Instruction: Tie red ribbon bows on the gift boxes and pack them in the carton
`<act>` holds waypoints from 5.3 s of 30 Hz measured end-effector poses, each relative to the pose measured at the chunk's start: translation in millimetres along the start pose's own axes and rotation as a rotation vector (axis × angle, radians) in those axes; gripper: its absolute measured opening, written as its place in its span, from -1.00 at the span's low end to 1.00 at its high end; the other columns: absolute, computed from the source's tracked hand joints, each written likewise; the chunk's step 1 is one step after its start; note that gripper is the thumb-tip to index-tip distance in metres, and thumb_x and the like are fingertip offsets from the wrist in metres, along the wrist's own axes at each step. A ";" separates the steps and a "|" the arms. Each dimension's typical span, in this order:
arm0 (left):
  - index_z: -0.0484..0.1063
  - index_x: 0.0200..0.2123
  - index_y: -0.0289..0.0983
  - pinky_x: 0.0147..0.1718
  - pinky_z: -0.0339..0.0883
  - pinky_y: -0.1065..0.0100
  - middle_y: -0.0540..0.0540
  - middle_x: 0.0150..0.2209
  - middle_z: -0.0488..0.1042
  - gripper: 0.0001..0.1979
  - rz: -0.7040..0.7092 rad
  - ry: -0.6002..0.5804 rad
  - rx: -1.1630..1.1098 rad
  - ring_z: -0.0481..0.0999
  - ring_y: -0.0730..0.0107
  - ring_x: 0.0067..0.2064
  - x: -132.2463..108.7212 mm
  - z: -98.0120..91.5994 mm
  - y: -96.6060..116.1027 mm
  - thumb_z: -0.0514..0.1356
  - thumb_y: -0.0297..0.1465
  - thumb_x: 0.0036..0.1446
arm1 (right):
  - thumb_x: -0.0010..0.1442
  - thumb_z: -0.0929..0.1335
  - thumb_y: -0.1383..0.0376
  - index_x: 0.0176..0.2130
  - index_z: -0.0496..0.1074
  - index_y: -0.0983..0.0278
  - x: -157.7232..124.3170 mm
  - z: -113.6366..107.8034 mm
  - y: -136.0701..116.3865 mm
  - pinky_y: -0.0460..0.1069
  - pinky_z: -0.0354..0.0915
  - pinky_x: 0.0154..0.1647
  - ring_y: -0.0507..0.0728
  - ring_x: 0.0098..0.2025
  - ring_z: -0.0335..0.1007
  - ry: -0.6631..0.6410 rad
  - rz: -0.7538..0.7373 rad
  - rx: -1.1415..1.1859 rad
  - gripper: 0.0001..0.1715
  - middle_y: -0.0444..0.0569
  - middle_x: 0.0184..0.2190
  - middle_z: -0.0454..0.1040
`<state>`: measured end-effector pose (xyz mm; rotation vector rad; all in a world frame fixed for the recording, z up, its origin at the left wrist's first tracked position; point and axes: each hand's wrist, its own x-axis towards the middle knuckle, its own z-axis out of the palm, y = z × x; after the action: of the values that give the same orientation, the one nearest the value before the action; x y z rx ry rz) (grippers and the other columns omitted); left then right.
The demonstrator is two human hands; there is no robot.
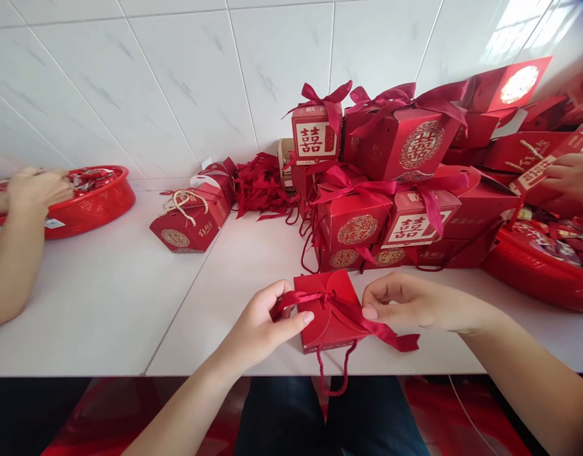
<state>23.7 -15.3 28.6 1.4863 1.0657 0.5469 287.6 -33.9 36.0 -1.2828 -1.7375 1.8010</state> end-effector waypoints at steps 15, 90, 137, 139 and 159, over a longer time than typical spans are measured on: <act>0.09 -0.59 -0.26 -0.57 -0.17 0.44 0.13 -0.65 0.05 -0.56 -0.004 0.057 -0.217 0.00 0.59 -0.58 7.9 5.1 -20.3 0.16 -0.15 0.17 | 0.15 0.40 0.02 -0.55 0.16 0.29 25.8 0.0 40.3 -0.10 -0.13 -0.53 -0.07 -0.56 -0.09 -0.012 -0.226 0.208 -0.48 -0.26 -0.62 0.08; 0.57 -0.57 -0.24 -0.43 0.29 0.35 -0.05 -0.57 0.51 -0.79 0.136 -0.124 -0.241 0.42 0.38 -0.48 1.7 -7.8 44.9 0.30 -0.26 -0.01 | 0.13 0.29 0.40 -0.38 0.42 0.24 41.8 76.6 -6.3 -0.04 0.21 -0.40 0.04 -0.52 0.32 0.928 -0.541 -0.461 -0.89 -0.12 -0.54 0.48; 0.46 -0.33 -0.24 0.02 0.38 0.30 0.00 -0.36 0.56 -0.86 0.793 0.331 0.338 0.54 0.46 -0.28 30.6 25.2 -14.5 0.17 -0.58 0.16 | 0.24 0.31 0.10 -0.35 0.53 0.24 36.4 77.6 17.0 0.32 0.06 0.27 0.36 0.32 0.04 0.779 -0.376 -0.026 -0.69 0.12 0.31 0.11; 0.46 -0.30 -0.23 0.01 0.38 0.30 0.00 -0.34 0.57 -0.88 0.770 0.336 0.302 0.56 0.44 -0.25 33.5 25.5 -15.7 0.18 -0.55 0.17 | 0.25 0.30 0.05 -0.32 0.54 0.23 37.5 78.6 15.1 0.31 0.01 0.29 0.34 0.35 -0.01 0.713 -0.348 0.084 -0.64 0.10 0.34 0.04; 0.61 -0.33 -0.18 -0.16 0.42 0.36 -0.05 -0.29 0.55 -0.90 0.515 0.122 0.267 0.54 0.38 -0.22 23.9 0.8 -5.9 0.28 -0.44 0.09 | 0.21 0.33 0.37 -0.10 0.49 0.19 0.6 61.2 13.0 -0.10 0.38 -0.38 0.03 -0.37 0.45 0.860 -0.466 -0.510 -0.75 -0.08 -0.30 0.55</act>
<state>33.9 4.0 17.3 2.0030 0.8672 0.8883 244.7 -74.2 14.8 -1.3689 -1.7675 0.4267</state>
